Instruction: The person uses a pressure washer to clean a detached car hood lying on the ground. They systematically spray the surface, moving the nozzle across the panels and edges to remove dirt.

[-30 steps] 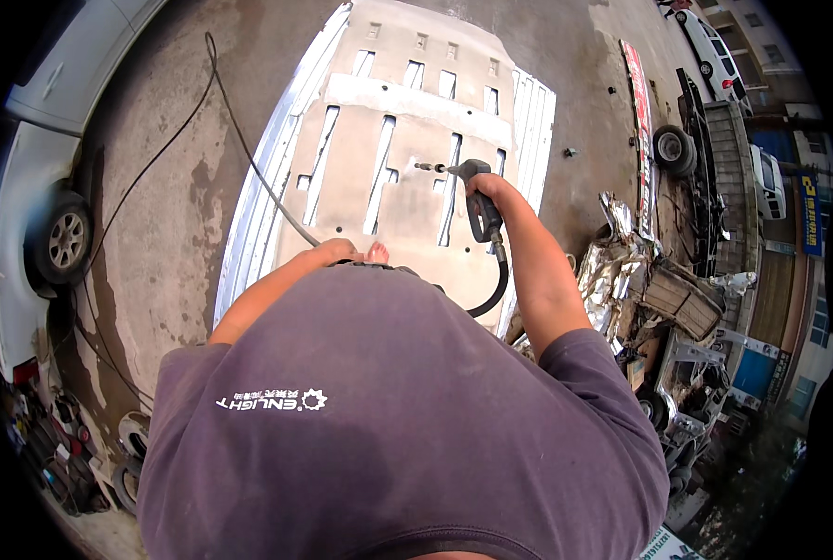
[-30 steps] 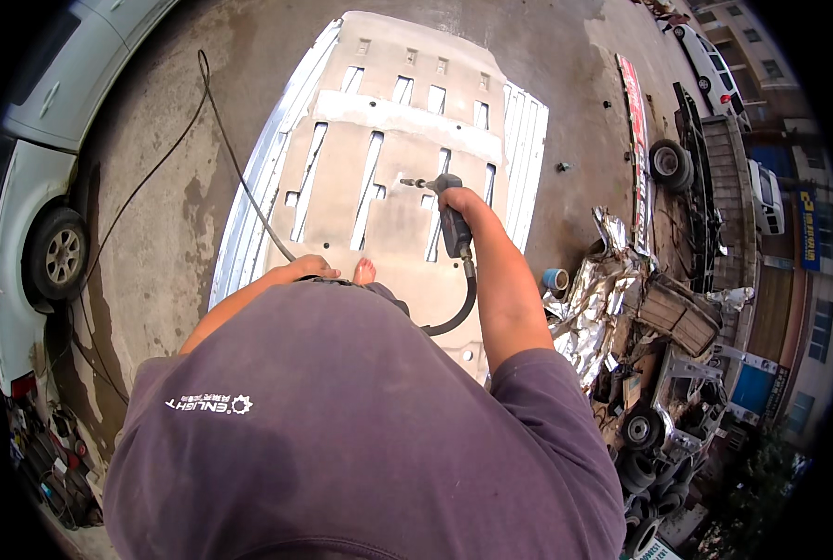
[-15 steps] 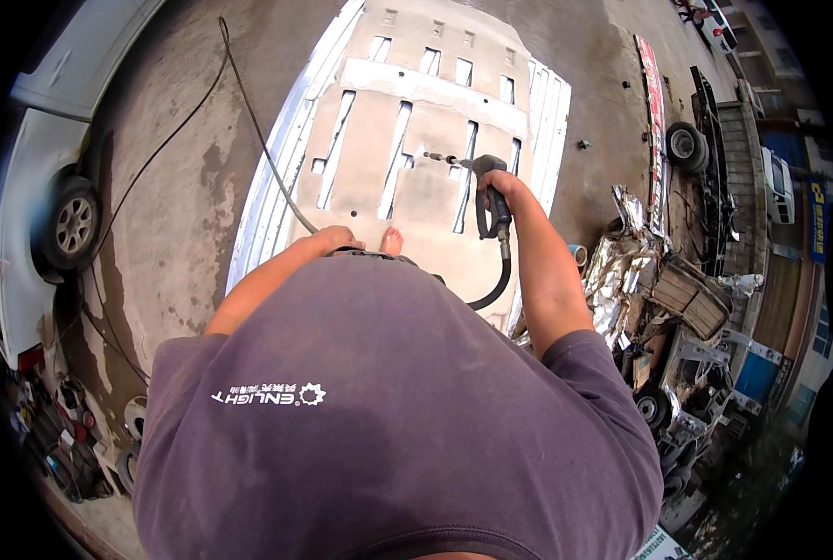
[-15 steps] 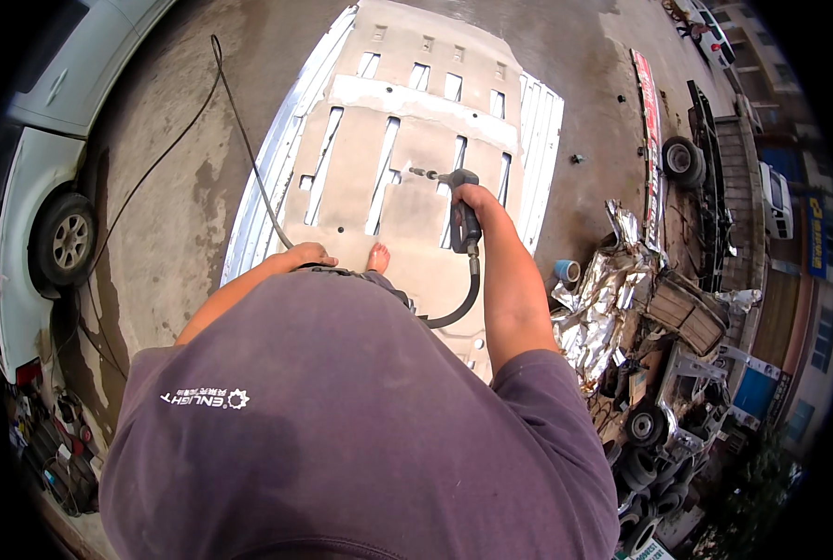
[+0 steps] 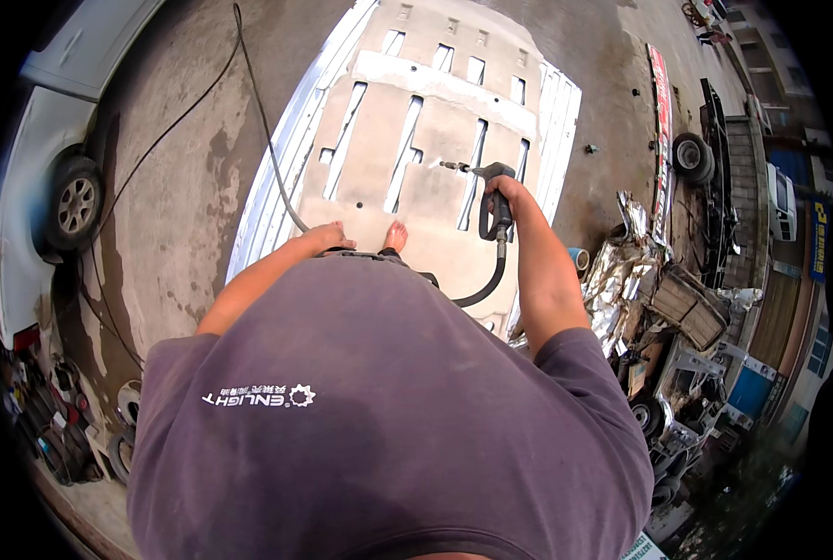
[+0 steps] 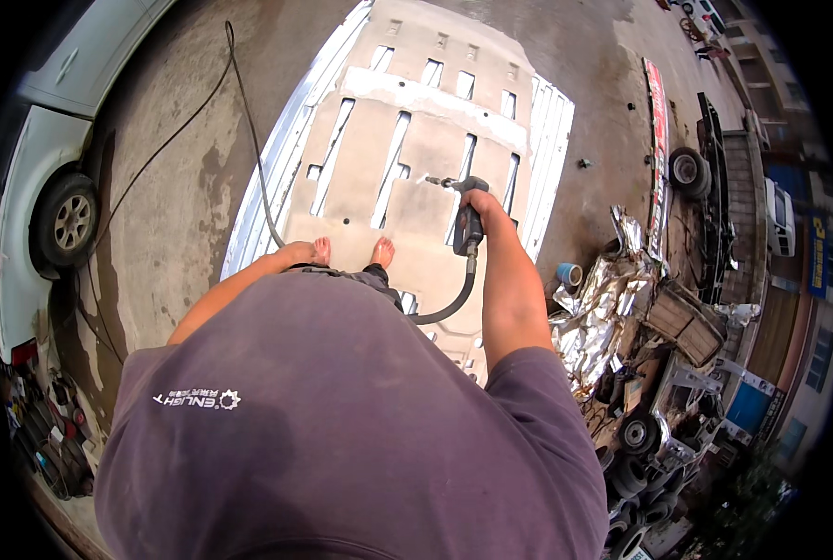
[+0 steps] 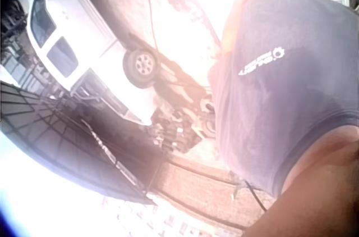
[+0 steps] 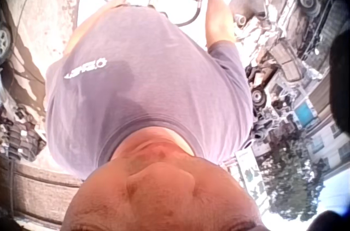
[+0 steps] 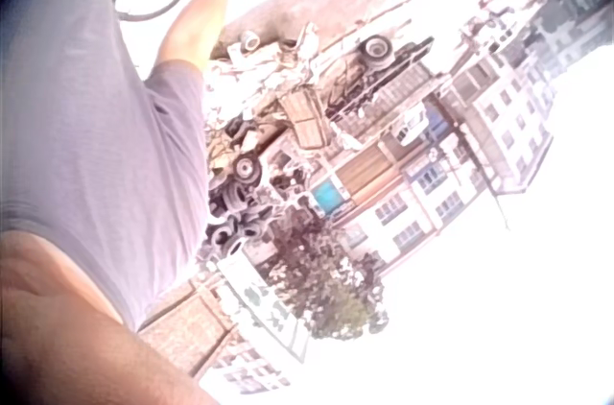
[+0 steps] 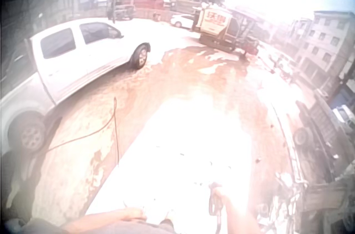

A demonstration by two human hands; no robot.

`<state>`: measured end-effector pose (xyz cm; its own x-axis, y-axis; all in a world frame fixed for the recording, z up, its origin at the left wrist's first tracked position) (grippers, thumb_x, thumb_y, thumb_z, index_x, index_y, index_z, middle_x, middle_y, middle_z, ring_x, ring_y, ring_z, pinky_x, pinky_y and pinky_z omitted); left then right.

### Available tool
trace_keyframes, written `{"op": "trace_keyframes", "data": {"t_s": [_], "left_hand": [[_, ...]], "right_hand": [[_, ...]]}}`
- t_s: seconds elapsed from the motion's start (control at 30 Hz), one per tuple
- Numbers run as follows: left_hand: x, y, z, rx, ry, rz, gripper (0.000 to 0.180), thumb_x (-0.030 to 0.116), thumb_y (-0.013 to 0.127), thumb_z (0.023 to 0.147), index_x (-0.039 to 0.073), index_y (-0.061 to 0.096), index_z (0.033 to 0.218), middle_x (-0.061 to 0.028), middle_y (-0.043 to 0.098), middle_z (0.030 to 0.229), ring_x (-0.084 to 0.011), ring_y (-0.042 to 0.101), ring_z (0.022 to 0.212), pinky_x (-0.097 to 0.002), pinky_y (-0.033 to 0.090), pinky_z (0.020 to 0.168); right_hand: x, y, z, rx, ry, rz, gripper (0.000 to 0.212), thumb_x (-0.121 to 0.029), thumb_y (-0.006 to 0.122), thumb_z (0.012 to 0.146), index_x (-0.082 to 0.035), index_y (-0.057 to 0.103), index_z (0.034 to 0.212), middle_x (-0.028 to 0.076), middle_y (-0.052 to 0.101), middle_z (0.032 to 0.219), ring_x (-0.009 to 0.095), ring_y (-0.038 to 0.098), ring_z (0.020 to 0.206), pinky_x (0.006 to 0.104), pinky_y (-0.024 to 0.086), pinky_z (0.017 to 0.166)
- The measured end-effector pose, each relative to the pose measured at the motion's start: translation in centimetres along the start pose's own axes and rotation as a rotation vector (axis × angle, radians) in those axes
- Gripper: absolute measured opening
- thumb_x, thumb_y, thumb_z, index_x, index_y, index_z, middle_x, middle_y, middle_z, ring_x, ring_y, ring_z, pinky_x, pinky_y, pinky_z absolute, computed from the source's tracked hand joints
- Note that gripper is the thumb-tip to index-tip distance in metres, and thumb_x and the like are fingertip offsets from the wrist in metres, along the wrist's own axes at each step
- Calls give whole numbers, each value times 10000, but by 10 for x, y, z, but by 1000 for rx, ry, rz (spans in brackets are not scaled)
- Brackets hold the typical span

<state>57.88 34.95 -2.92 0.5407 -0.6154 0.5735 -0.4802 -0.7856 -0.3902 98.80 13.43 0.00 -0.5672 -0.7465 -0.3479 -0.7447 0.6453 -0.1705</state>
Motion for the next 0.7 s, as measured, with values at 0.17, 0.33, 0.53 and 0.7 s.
{"op": "trace_keyframes", "data": {"t_s": [0.17, 0.33, 0.53, 0.7], "left_hand": [[-13, 13, -12, -26, -123, 40, 678, 572, 420, 1008, -29, 712, 890, -263, 681, 902, -428, 657, 959, -496, 494, 861], [-14, 20, -19, -21, -163, -16, 646, 560, 465, 1002, -30, 712, 905, -257, 692, 875, -430, 670, 916, -498, 495, 852], [-8, 26, -24, 4, -221, -78, 660, 552, 483, 1006, -36, 718, 819, -260, 694, 857, -439, 669, 904, -497, 494, 855], [-3, 30, -19, -19, -237, -81, 660, 552, 478, 1010, -37, 724, 840, -274, 695, 883, -447, 667, 928, -498, 491, 856]], "right_hand": [[5, 0, 17, -29, -26, 53, 136, -132, 631, 813, -22, 555, 843, 121, 582, 652, 246, 590, 496, 375, 538, 493], [3, 6, 44, -61, 20, 58, 131, -124, 620, 819, -23, 555, 871, 114, 572, 649, 239, 585, 501, 376, 539, 500], [7, 10, 66, -86, 15, 12, 137, -109, 613, 821, -6, 560, 894, 140, 593, 687, 256, 598, 523, 386, 554, 522], [6, 1, 85, -56, 35, 28, 138, -116, 612, 827, -10, 564, 901, 139, 598, 704, 255, 607, 542, 386, 561, 534]]}}
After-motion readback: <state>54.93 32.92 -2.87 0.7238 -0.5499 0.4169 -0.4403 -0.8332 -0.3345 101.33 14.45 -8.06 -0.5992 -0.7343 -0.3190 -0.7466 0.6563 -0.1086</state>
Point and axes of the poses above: each hand's wrist, its own z-axis towards the middle knuckle, its own y-axis out of the palm, x = y × z, the point moved 4 cm from there along z, towards the middle knuckle
